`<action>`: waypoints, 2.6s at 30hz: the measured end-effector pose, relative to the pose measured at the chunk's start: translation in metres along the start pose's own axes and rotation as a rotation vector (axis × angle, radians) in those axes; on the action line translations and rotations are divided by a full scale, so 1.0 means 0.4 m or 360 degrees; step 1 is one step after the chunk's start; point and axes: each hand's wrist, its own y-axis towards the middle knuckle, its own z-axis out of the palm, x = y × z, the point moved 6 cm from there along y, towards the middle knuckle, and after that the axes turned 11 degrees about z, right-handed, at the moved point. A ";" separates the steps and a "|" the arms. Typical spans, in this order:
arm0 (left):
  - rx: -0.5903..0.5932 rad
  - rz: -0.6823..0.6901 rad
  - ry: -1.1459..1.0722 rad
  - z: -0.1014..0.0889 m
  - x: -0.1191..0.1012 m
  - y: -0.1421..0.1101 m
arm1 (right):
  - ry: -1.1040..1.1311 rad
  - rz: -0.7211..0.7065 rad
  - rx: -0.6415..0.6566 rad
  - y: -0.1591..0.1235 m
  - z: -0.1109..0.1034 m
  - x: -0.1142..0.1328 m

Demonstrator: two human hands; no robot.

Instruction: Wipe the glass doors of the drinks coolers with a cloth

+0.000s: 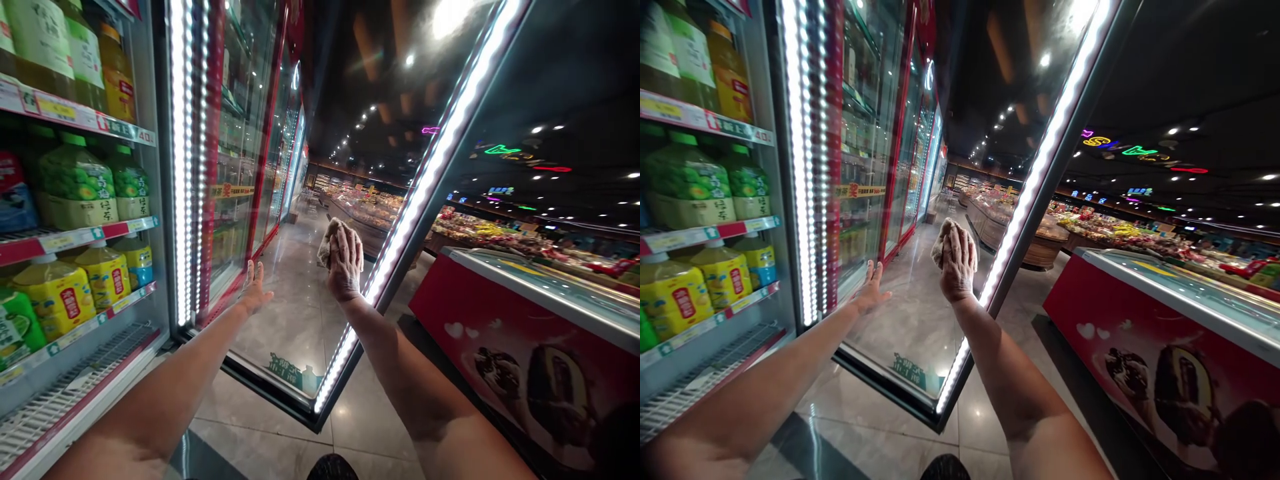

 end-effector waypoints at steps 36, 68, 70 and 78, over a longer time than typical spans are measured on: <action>-0.0275 -0.0113 0.0109 -0.132 -0.009 0.090 | -0.0118 -0.0468 0.0227 0.086 0.111 0.155; -0.0277 -0.0128 0.0301 -0.125 0.019 0.103 | 0.0034 -0.0423 0.0423 0.161 0.233 0.314; -0.0298 -0.0097 0.0308 -0.124 0.019 0.104 | 0.0063 -0.0441 0.0442 0.168 0.240 0.321; -0.0290 -0.0116 0.0363 -0.125 0.018 0.105 | 0.0159 -0.0396 0.0411 0.194 0.257 0.350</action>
